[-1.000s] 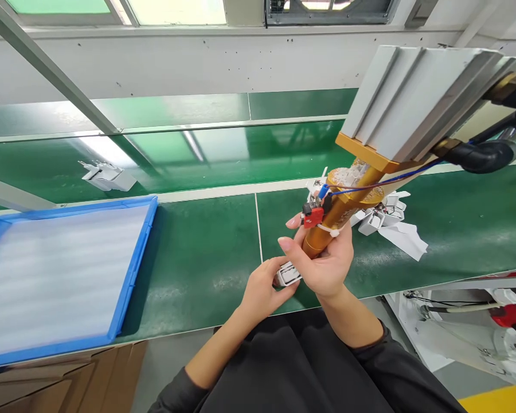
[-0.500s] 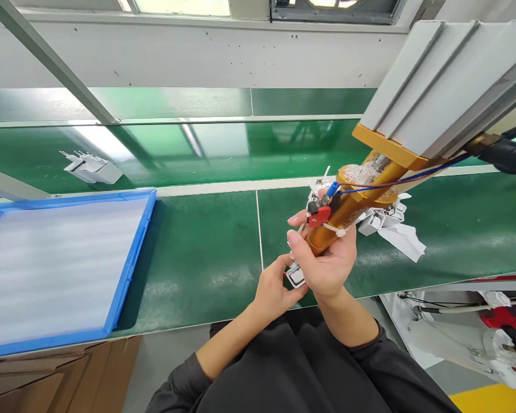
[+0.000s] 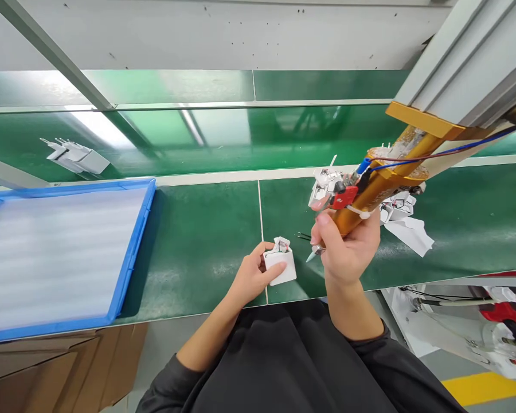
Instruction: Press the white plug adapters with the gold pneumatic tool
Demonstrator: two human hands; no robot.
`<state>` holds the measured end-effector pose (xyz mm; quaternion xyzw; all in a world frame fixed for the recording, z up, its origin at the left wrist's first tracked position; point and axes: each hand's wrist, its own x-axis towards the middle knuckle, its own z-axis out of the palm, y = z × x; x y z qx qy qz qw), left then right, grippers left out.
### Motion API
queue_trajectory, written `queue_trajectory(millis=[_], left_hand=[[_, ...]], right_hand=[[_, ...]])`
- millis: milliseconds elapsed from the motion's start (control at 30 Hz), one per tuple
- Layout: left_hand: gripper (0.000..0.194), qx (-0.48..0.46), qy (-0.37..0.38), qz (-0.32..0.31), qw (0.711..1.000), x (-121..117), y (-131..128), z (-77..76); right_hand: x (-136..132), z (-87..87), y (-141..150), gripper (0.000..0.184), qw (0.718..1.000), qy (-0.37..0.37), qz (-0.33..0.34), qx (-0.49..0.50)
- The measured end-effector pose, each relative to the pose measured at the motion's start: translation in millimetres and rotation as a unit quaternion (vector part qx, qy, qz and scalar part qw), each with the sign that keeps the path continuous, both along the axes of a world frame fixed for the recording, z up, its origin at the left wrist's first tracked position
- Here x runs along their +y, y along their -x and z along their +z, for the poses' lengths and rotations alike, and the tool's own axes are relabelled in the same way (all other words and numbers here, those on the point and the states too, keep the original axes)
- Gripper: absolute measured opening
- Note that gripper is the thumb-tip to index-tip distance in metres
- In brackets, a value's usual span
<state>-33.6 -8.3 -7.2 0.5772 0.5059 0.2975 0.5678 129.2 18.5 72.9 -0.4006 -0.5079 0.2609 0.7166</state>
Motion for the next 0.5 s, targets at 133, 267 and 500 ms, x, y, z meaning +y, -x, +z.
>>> queue_trajectory(millis=[133, 267, 500], left_hand=[[0.031, 0.121, -0.110, 0.003, 0.987, 7, 6, -6.6], [0.038, 0.188, -0.145, -0.003, 0.971, 15, 8, -5.4], [0.029, 0.089, -0.089, -0.016, 0.992, 32, -8, -6.0]], right_hand=[[3, -1.8, -6, 0.031, 1.000, -0.010, -0.016, 0.001], [5, -4.6, -11, 0.028, 0.999, -0.020, -0.012, 0.022], [4, -9.2, -15, 0.033, 1.000, -0.009, -0.014, 0.026]])
